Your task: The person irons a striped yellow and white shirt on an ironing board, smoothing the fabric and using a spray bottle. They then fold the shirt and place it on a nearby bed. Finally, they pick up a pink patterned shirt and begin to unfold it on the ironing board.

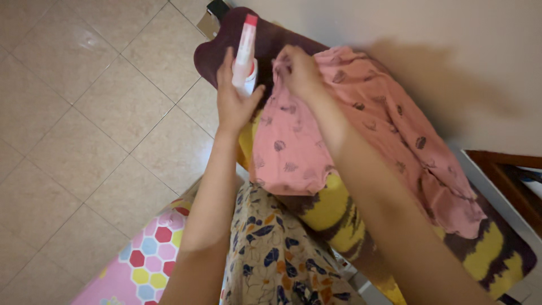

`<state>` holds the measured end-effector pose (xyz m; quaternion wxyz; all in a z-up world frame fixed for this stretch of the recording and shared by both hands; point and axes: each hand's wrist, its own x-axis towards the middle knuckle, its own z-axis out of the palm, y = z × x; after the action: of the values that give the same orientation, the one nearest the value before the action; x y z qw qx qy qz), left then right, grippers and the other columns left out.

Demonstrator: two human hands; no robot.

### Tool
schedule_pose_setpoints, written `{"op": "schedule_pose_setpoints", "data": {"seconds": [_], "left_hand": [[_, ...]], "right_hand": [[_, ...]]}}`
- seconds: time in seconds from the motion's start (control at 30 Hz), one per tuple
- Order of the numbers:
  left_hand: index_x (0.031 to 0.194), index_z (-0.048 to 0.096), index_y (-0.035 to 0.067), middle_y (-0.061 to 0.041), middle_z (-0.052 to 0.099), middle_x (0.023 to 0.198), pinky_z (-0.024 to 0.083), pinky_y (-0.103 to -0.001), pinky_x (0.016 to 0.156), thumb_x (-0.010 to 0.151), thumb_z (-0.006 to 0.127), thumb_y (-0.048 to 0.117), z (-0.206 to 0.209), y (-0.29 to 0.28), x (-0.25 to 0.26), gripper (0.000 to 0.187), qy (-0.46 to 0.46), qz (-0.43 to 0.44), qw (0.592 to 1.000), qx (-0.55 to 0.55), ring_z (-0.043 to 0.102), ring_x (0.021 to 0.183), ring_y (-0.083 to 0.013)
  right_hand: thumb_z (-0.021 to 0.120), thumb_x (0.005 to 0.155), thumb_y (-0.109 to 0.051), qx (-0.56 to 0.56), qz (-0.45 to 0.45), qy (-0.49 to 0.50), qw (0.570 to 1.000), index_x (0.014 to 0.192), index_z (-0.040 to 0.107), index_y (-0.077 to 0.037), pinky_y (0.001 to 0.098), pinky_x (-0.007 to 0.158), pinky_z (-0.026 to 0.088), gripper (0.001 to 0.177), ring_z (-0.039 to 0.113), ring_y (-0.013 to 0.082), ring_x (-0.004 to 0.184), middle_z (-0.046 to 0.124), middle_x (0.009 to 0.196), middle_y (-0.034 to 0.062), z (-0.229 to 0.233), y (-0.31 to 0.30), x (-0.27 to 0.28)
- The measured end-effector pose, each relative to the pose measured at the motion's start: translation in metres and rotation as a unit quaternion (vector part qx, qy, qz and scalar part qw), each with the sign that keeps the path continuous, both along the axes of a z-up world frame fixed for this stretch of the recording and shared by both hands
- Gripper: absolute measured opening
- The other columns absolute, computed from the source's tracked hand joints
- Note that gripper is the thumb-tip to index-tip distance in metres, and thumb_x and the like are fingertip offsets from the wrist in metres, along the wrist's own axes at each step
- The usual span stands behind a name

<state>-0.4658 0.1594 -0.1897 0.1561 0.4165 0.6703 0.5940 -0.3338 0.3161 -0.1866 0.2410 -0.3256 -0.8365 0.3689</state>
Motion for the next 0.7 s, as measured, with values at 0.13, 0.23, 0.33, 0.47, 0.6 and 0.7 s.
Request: {"op": "schedule_pose_setpoints", "data": {"seconds": [0.13,0.23,0.33,0.47,0.6,0.7], "left_hand": [[0.154,0.03,-0.005,-0.025,0.042,0.149,0.039,-0.046,0.117,0.081,0.093,0.019,-0.002,-0.035,0.044,0.099,-0.017,0.132,0.991,0.005,0.047,0.139,-0.0388],[0.115,0.056,0.002,-0.017,0.057,0.105,0.049,-0.043,0.09,0.081,0.087,0.021,-0.006,-0.079,0.089,0.049,-0.038,0.164,0.977,-0.129,0.057,0.1,-0.0344],[0.101,0.063,0.005,-0.016,0.06,0.099,0.046,-0.044,0.089,0.086,0.075,0.012,-0.006,-0.104,0.109,0.021,0.077,0.104,0.978,-0.161,0.057,0.098,-0.0354],[0.103,0.063,0.004,-0.016,0.061,0.098,0.044,-0.046,0.088,0.097,0.067,0.01,-0.002,-0.105,0.101,0.009,0.072,0.14,0.966,-0.204,0.057,0.095,-0.0365],[0.106,0.06,0.005,-0.016,0.062,0.104,0.047,-0.045,0.089,0.095,0.062,0.011,0.014,-0.103,0.128,0.013,0.023,0.076,0.989,-0.121,0.059,0.099,-0.0357],[0.114,0.061,0.006,-0.012,0.065,0.103,0.053,-0.044,0.084,0.098,0.058,0.017,0.029,-0.097,0.209,0.02,-0.24,-0.037,0.953,-0.182,0.066,0.093,-0.0319]], "right_hand": [[0.073,0.084,-0.01,-0.096,0.041,-0.078,0.991,0.101,0.063,-0.003,0.0356,0.074,0.059,0.021,0.076,0.0256,0.084,0.072,0.093,0.0141,-0.01,-0.004,0.007],[0.071,0.085,-0.009,-0.143,0.026,-0.088,0.986,0.109,0.065,-0.005,0.0337,0.076,0.06,0.025,0.077,0.022,0.086,0.076,0.096,0.0121,-0.027,0.001,0.012],[0.065,0.095,0.0,-0.051,0.009,-0.025,0.998,0.11,0.071,-0.005,0.0328,0.085,0.06,0.017,0.078,0.0204,0.095,0.078,0.102,0.0111,-0.047,0.01,0.006],[0.059,0.094,0.011,-0.103,0.048,0.132,0.985,0.13,0.062,-0.002,0.031,0.1,0.058,0.038,0.073,0.0211,0.114,0.073,0.117,0.0111,-0.04,0.009,0.006],[0.055,0.092,0.013,-0.131,-0.014,0.161,0.978,0.138,0.056,-0.002,0.03,0.097,0.058,0.048,0.07,0.019,0.117,0.059,0.136,0.0111,-0.026,-0.023,0.054],[0.064,0.097,0.005,-0.051,-0.204,0.238,0.948,0.126,0.064,0.002,0.0331,0.101,0.054,0.03,0.068,0.0194,0.111,0.07,0.119,0.0117,-0.048,-0.074,0.13]]}}
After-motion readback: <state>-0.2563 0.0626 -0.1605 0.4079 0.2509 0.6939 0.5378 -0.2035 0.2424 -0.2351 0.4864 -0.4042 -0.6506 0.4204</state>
